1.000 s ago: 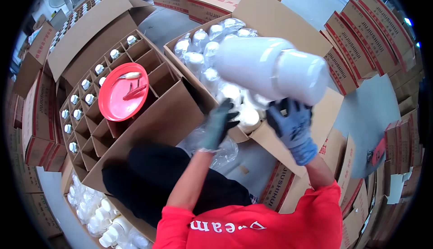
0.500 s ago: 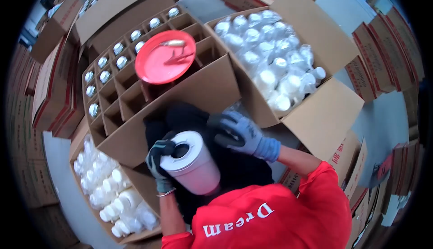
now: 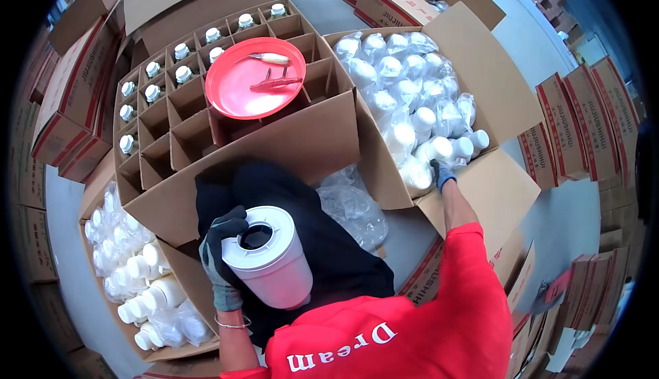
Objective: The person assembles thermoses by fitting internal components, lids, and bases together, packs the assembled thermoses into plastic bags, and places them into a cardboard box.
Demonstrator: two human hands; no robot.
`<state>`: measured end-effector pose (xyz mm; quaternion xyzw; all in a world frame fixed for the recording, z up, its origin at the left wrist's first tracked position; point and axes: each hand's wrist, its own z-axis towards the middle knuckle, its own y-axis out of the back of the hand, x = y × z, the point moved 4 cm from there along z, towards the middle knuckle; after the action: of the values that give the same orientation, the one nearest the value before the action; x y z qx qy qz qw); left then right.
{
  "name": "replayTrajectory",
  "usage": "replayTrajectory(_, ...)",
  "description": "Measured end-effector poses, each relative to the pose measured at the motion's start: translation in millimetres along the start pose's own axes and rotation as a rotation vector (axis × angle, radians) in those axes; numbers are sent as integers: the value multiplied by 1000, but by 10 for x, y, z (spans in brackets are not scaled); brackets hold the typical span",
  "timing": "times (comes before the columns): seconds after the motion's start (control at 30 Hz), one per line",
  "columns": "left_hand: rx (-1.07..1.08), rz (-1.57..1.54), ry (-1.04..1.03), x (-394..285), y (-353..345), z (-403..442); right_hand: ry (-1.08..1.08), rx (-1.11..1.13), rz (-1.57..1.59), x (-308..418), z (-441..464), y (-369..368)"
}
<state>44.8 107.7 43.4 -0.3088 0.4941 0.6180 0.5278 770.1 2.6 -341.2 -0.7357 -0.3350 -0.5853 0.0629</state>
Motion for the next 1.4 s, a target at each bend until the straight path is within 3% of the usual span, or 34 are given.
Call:
replayTrajectory(0.03, 11, 27, -1, -35, -14, 12, -10, 28, -57, -54, -92, -237)
replayTrajectory(0.1, 9, 6, 27, -74, -40, 66, -76, 49, -475, 283, -287, -237)
replayTrajectory(0.2, 17, 2, 54, -71, -51, 109, -12, -52, -300, 75, -359, -224)
replayTrajectory(0.27, 10, -5, 74, -42, -67, 96, -446, 197, 188, -62, -419, -185)
replayTrajectory(0.33, -24, -76, 126, 43, -14, 66, -355, 250, 165, 373, -711, -126)
replayTrajectory(0.43, -25, -320, 291, 326, 99, -65, -170, 215, -289, 1923, -1923, -174)
replayTrajectory(0.47, 6, -370, 305, 355, 116, -54, 436, 129, -962, 1857, -1561, -103)
replayTrajectory(0.5, 73, -247, 215, 293, 113, 0, 299, 149, -1503, 2059, -1549, -160)
replayTrajectory(0.53, 101, -298, 245, 219, 91, 29, 391, 64, -1503, 2453, -1998, -321)
replayTrajectory(0.57, 127, -311, 208, 120, 58, 70, 573, 95, -1285, 2883, -2540, -650)
replayTrajectory(0.63, 147, -443, 268, 116, 31, 58, 1014, 444, -319, 3577, -4038, -1361)
replayTrajectory(0.7, 174, -407, 306, -6, 85, -11, 1312, 837, -253, 3787, -5040, -1835)
replayTrajectory(0.73, 176, -334, 296, -81, 154, -62, 1443, 938, -474, 3955, -5471, -1960)
replayTrajectory(0.77, 136, -261, 217, -74, 214, -139, 1253, 1334, -142, 3620, -5488, -2343)
replayTrajectory(0.83, 7, -90, 2, -88, 430, -285, 1137, 1336, 123, 3468, -5119, -2590)
replayTrajectory(0.87, -38, -43, -58, -92, 539, -303, 1152, 1278, -25, 3314, -4804, -2730)
replayTrajectory(0.9, 13, 16, -60, -164, 638, -319, 1132, 1213, -183, 3351, -4698, -2811)
replayTrajectory(0.97, -72, -11, 10, -162, 533, -253, 1027, 1162, 107, 3418, -4908, -2724)
replayTrajectory(1.0, -103, -29, 66, -150, 481, -220, 1074, 1259, 163, 3521, -5128, -2691)
replayTrajectory(1.1, 71, -232, -4, 168, 344, -238, 1216, 1415, -7, 3745, -5401, -2580)
replayTrajectory(1.23, -67, -78, -16, -451, 703, -284, 1041, 1056, -242, 3542, -4578, -2526)
replayTrajectory(1.27, -109, -54, -12, -486, 726, -275, 1060, 1087, 16, 3762, -4927, -2469)
replayTrajectory(1.3, -53, -149, 27, -362, 621, -261, 1128, 1186, -34, 3838, -5253, -2478)
replayTrajectory(1.37, 57, -333, 102, -18, 368, -212, 997, 1391, 243, 3599, -5259, -2630)
replayTrajectory(1.4, 86, -225, 33, -205, 481, -230, 1097, 1236, 20, 3682, -5099, -2607)
